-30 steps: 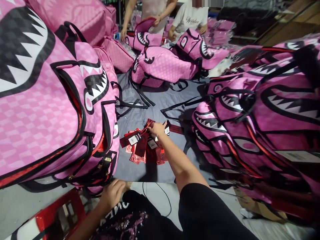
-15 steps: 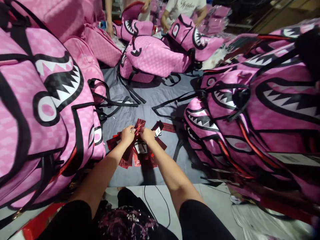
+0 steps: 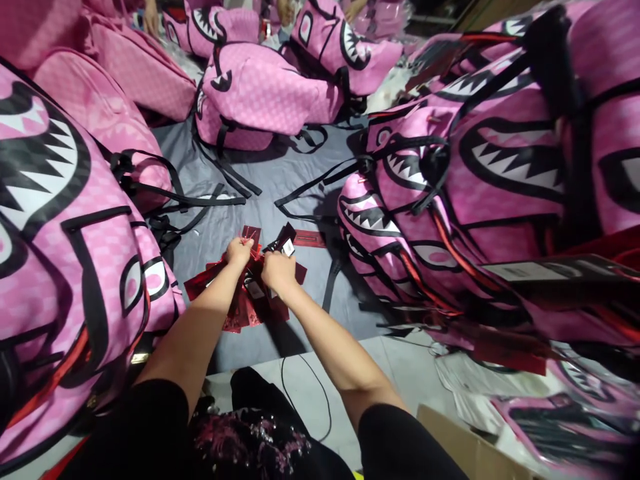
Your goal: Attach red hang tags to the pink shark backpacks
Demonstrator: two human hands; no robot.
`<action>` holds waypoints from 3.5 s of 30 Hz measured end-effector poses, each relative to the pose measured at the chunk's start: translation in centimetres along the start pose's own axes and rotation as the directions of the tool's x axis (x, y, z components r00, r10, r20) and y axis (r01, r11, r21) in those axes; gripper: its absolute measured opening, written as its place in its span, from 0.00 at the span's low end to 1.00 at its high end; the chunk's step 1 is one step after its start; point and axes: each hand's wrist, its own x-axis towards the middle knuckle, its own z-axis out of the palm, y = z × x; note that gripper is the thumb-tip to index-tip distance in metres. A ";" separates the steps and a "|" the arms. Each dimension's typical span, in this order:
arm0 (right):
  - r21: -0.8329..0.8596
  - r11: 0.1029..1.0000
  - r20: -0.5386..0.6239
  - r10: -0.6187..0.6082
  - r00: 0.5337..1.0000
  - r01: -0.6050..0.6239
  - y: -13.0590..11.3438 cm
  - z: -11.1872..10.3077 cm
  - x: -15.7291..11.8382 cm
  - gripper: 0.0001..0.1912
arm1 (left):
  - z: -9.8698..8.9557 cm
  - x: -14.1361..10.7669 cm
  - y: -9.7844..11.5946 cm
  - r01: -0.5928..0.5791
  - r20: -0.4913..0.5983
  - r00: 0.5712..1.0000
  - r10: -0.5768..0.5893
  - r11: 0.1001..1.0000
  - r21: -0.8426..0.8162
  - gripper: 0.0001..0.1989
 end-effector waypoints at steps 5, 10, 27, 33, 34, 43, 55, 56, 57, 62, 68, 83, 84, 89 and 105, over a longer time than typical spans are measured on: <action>0.153 0.988 0.103 -0.047 0.994 0.030 3.5 -0.3 -5.4 0.06 | -1.6 -1.1 1.1 0.090 -0.084 0.992 -0.089 0.996 0.013 0.13; 0.681 0.730 -0.115 0.025 0.993 0.061 5.6 1.4 -9.6 0.07 | -4.1 -6.4 3.2 -0.078 -0.206 0.977 0.061 0.994 -0.079 0.28; 0.601 0.594 -0.275 -0.475 0.836 0.535 -14.5 12.7 -24.0 0.11 | -23.8 -31.5 -17.0 -0.550 -0.254 0.835 0.487 0.743 -0.381 0.09; 0.437 0.605 -0.134 -0.688 0.714 0.665 -24.8 17.5 -27.9 0.17 | -32.9 -35.4 -30.7 -0.490 -0.580 0.795 0.178 0.751 -0.441 0.10; 0.387 0.650 -0.068 -0.687 0.723 0.654 -26.0 18.2 -27.9 0.18 | -34.2 -35.4 -32.9 -0.465 -0.612 0.782 0.122 0.768 -0.441 0.10; -0.523 0.718 0.294 -0.355 0.888 0.460 -34.5 22.1 -25.7 0.26 | -39.4 -31.9 -43.4 -0.145 -0.311 0.941 0.130 0.989 -0.028 0.14; -0.696 0.636 0.103 -0.370 0.923 0.333 -36.4 25.8 -24.5 0.24 | -38.7 -26.2 -42.6 -0.238 -0.055 0.969 0.239 0.971 0.029 0.16; -0.676 0.651 0.098 -0.385 0.918 0.345 -36.2 25.8 -24.3 0.23 | -38.7 -25.8 -42.4 -0.246 -0.045 0.968 0.247 0.969 0.031 0.16; -0.643 0.671 0.101 -0.405 0.909 0.370 -35.9 25.8 -24.3 0.21 | -38.7 -25.5 -42.3 -0.256 -0.033 0.966 0.257 0.966 0.032 0.16; -0.330 0.800 0.006 -0.530 0.848 0.502 -32.9 26.2 -24.7 0.23 | -38.3 -24.5 -42.0 -0.338 0.054 0.940 0.337 0.941 0.020 0.15; -0.244 0.912 -0.091 -0.359 0.929 0.329 -32.6 26.7 -24.7 0.21 | -37.6 -23.8 -41.3 -0.396 0.136 0.909 0.395 0.918 -0.019 0.15; -0.304 0.950 0.091 -0.038 0.995 0.064 -35.1 22.6 -26.5 0.14 | -38.8 -24.4 -40.9 -0.351 0.252 0.890 0.380 0.924 -0.150 0.06; -0.267 0.962 0.111 -0.032 0.993 0.061 -35.1 22.3 -26.3 0.12 | -39.1 -24.5 -41.2 -0.365 0.257 0.877 0.405 0.911 -0.191 0.07; 0.062 0.998 0.320 0.010 0.947 -0.031 -34.7 21.7 -24.7 0.08 | -39.7 -24.7 -42.3 -0.450 0.189 0.822 0.537 0.816 -0.362 0.17; 0.715 0.619 0.517 -0.157 0.841 -0.324 -33.4 24.0 -23.8 0.23 | -36.1 -26.9 -40.5 -0.768 -0.101 0.635 0.766 0.640 0.021 0.12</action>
